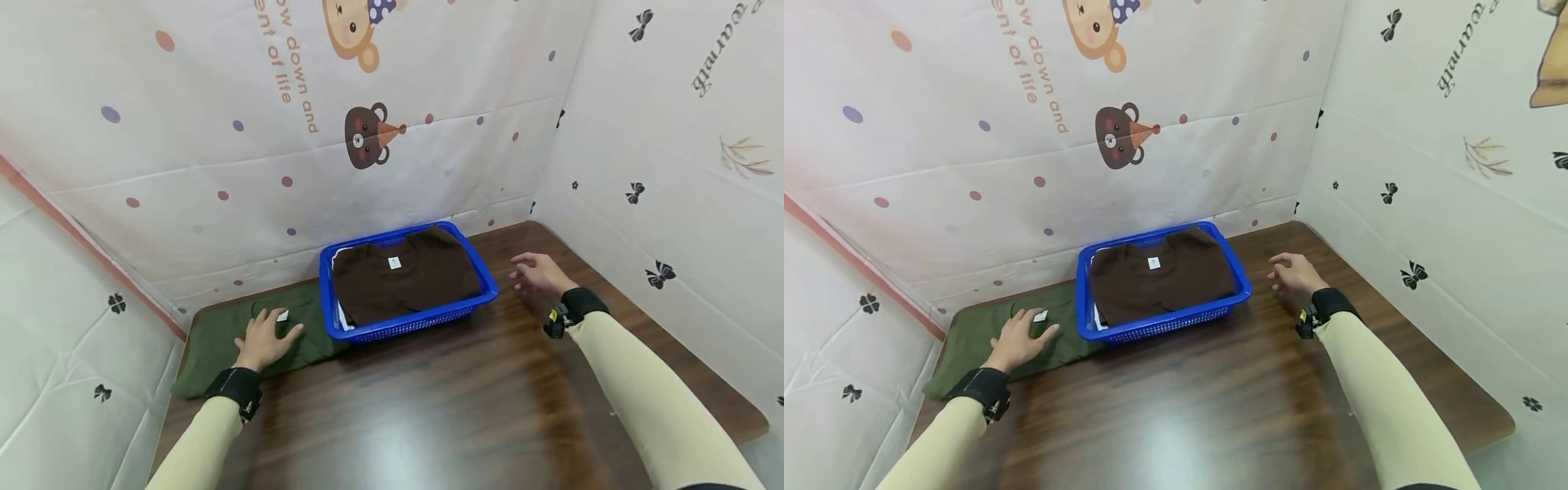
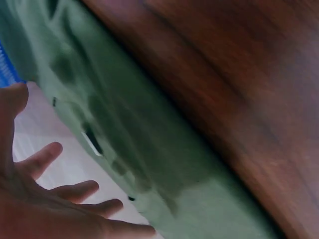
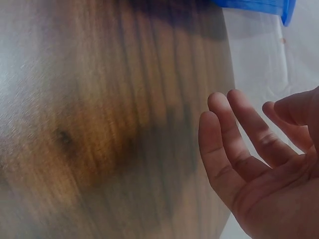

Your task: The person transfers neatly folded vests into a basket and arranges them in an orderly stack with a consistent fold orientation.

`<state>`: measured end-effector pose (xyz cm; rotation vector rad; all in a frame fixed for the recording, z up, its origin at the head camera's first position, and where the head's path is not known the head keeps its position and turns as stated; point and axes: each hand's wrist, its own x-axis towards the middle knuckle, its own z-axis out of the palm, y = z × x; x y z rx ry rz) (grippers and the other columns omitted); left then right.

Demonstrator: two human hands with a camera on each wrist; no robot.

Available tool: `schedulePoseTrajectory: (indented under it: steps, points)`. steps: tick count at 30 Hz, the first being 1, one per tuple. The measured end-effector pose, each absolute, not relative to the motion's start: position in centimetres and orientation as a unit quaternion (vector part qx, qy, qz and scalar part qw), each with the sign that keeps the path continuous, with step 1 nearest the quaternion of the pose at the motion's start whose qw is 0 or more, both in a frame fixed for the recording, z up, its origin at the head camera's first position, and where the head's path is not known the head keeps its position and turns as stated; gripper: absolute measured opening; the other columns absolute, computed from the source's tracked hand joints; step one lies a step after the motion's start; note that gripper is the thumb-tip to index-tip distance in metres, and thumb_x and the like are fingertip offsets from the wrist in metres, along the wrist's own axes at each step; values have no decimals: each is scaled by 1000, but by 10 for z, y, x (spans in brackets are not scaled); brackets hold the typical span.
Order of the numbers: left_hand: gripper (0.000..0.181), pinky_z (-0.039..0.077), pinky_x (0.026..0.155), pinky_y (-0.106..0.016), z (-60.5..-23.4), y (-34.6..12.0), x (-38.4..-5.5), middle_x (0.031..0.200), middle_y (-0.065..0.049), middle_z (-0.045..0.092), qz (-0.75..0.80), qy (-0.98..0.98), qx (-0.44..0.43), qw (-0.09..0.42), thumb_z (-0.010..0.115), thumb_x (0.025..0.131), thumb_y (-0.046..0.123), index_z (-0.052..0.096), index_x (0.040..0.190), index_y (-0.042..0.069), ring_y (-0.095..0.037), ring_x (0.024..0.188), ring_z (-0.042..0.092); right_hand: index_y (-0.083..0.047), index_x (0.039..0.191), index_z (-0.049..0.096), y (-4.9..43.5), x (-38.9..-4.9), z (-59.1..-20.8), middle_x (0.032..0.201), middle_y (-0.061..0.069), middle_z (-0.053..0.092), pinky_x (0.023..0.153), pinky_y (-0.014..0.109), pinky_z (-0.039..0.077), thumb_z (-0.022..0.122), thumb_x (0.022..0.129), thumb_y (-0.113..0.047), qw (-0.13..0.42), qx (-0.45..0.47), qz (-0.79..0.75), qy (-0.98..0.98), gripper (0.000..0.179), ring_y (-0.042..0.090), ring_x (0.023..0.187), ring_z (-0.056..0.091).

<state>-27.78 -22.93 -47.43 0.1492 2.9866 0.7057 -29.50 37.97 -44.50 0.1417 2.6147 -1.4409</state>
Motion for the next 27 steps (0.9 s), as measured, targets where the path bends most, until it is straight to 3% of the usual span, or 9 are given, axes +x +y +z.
schedulePoseTrajectory:
  steps: [3, 11, 27]
  points:
    - [85, 0, 93, -94, -479, -236, -280, 162, -38, 9, 219, 973, 38, 63, 56, 98, 62, 33, 158, 7, -67, 144, 2, 6, 150, 41, 384, -295, -448, 129, 35, 61, 81, 44, 62, 36, 111, -13, 82, 50, -490, 866, 43, 34, 93, 71]
    - [95, -1, 88, -95, -492, -240, -278, 162, -39, 2, 201, 972, 23, 119, 58, 94, 68, 26, 161, 8, -69, 142, -8, 7, 151, 40, 383, -294, -453, 130, 35, 60, 83, 45, 60, 36, 112, -14, 103, 45, -496, 861, 44, 35, 96, 70]
    - [91, -2, 89, -95, -496, -244, -253, 164, -35, 6, 205, 973, 13, 105, 61, 93, 66, 30, 161, 13, -67, 145, -5, 10, 152, 35, 376, -291, -465, 127, 34, 61, 86, 50, 60, 34, 113, -13, 149, 25, -490, 858, 45, 33, 95, 69]
